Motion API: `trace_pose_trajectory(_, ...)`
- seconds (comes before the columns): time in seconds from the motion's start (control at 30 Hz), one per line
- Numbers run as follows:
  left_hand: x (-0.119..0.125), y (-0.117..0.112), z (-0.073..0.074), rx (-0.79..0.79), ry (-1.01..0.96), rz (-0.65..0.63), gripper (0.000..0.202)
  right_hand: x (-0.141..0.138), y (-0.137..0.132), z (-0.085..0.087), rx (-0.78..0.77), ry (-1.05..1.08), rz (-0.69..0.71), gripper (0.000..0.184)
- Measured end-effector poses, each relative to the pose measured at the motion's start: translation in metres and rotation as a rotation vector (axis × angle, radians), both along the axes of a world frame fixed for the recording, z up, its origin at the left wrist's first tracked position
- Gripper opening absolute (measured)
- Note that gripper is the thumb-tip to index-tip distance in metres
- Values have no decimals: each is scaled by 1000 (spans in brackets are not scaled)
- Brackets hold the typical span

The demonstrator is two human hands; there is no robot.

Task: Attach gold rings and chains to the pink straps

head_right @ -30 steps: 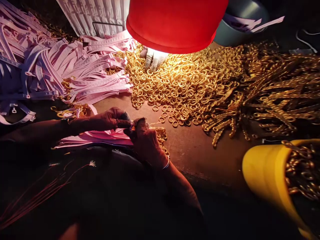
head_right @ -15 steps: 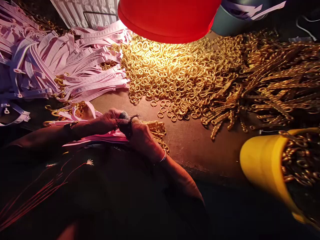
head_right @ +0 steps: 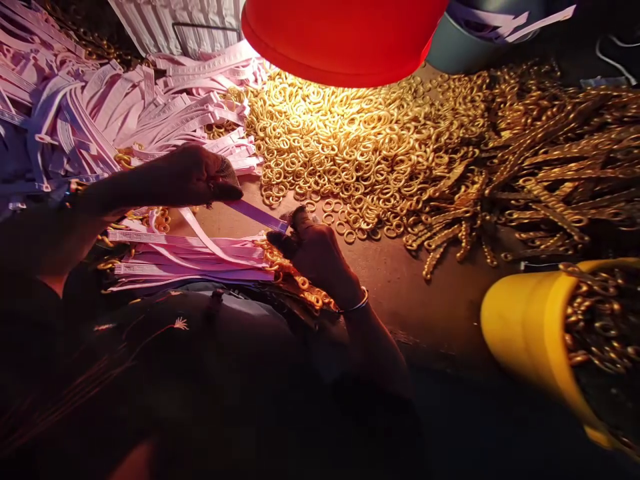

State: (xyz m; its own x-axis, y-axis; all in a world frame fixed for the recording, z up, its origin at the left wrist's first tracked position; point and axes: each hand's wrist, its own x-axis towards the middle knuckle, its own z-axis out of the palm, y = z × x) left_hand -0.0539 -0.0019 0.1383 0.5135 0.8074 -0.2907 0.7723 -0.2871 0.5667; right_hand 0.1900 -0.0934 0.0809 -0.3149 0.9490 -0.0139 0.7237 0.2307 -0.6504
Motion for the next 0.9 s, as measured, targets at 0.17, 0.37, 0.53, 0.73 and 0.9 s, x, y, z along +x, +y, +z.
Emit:
trace_pose_trajectory(0.17, -33, -34, 9, 190, 461, -104, 43, -18, -23, 3, 17, -258, 111, 47)
trace_pose_trajectory(0.37, -60, -73, -46, -126, 459, -166, 30, -27, -21, -12, 167, -254, 211, 49)
trace_pose_trajectory(0.53, -61, -40, -43, 61, 162, 79, 40, -39, -13, -32, 108, -200, 294, 52)
trace_pose_trajectory(0.73, -53, 33, -73, 342, 240, 259, 65, -42, -23, -49, 169, -226, 269, 48)
trace_pose_trajectory(0.9, -58, 53, -93, 300, 238, 269, 53, -41, -24, -53, 219, -247, 227, 52)
